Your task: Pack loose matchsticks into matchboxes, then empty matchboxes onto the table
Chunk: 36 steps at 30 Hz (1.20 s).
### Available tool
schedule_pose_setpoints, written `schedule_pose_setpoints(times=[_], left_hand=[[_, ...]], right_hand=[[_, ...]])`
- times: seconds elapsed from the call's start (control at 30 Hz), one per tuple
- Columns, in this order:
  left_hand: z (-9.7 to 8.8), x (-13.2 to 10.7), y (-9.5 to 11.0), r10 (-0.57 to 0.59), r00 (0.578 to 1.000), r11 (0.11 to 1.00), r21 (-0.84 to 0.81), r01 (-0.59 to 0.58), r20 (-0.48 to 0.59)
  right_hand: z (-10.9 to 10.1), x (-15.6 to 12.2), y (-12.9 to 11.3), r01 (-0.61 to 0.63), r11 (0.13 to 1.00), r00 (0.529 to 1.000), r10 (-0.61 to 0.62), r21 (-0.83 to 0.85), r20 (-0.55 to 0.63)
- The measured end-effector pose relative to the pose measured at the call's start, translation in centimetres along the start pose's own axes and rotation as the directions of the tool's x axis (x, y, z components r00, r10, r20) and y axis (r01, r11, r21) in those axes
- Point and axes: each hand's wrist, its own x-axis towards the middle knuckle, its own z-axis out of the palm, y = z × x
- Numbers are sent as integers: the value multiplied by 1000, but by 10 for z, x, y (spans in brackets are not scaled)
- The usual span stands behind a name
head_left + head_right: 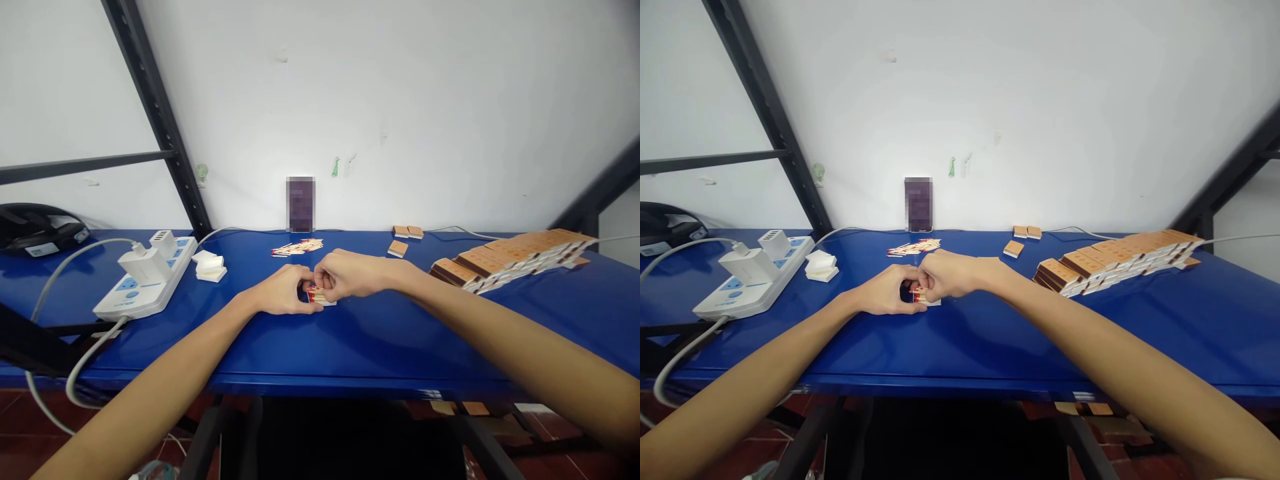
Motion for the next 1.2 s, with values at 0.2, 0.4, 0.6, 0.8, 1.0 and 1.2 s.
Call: schedule_pose_setpoints(times=[0.2,0.4,0.6,0.8,1.0,1.2], left_hand=[[1,1,-2,-19,1000,1000,-23,19,-1],[1,1,-5,12,1000,1000,28,-12,15],[1,1,-4,7,1000,999,49,-7,3],[-9,-3,-6,-82,997,996,-30,83,8],[-22,-7,-12,-122,980,975,-164,148,160],[-21,-6,-12,-89,974,975,-181,127,207]], right_hand=[[1,0,-3,7,999,999,-8,39,43],[5,-5,1,-18,997,1000,17,81,4],[6,-13,4,-36,999,998,37,27,-47],[9,-18,10,-34,999,995,37,34,-97],[15,-26,18,49,999,973,-44,18,-224],[29,-30,25,158,987,929,-145,11,-340]])
